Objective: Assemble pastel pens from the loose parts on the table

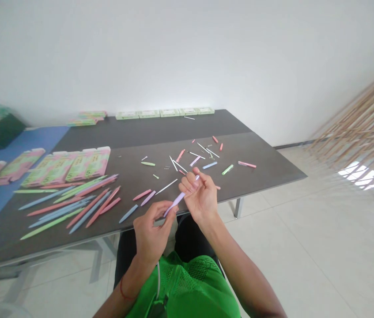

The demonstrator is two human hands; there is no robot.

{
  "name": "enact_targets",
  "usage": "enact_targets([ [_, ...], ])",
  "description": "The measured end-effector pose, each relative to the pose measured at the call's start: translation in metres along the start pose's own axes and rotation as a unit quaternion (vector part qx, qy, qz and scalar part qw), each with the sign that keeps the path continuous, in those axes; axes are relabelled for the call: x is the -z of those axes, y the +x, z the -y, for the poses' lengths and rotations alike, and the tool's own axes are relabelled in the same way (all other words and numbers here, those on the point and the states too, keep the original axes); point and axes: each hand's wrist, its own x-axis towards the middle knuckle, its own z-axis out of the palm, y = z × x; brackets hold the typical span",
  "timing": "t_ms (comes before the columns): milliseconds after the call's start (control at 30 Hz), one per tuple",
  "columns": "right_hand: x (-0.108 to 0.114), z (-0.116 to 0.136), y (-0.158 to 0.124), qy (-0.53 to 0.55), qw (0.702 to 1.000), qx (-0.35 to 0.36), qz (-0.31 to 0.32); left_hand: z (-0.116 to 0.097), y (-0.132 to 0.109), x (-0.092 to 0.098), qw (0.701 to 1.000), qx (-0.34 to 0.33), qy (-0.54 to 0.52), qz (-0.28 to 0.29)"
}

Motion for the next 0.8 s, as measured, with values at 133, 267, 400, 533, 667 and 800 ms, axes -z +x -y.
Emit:
enact_targets([
  [133, 0.013, 0.012, 0.005, -0.249, 0.967, 0.027, 0.054, 0.014, 0.009, 0.017, 0.997, -0.048, 0.052, 0.039],
  [267, 0.03, 0.026, 0.003, -0.522, 0.835, -0.024, 0.172, 0.029, 0.02, 0.038, 0.984, -0.121, 0.1, 0.084],
  [400, 0.035, 0.022, -0.006, -0.597, 0.75, -0.11, 0.264, 0.033, 0.032, 0.052, 0.962, -0.169, 0.15, 0.154],
  [533, 0.032, 0.014, -0.012, -0.634, 0.723, 0.001, 0.273, 0.03, 0.046, 0.06, 0.945, -0.175, 0.187, 0.204],
  [667, 0.032, 0.013, -0.009, -0.639, 0.7, 0.133, 0.29, 0.026, 0.057, 0.064, 0.949, -0.098, 0.168, 0.249],
  [800, 0.038, 0.013, -0.002, -0.62, 0.733, 0.145, 0.24, 0.023, 0.06, 0.066, 0.962, -0.016, 0.065, 0.264],
])
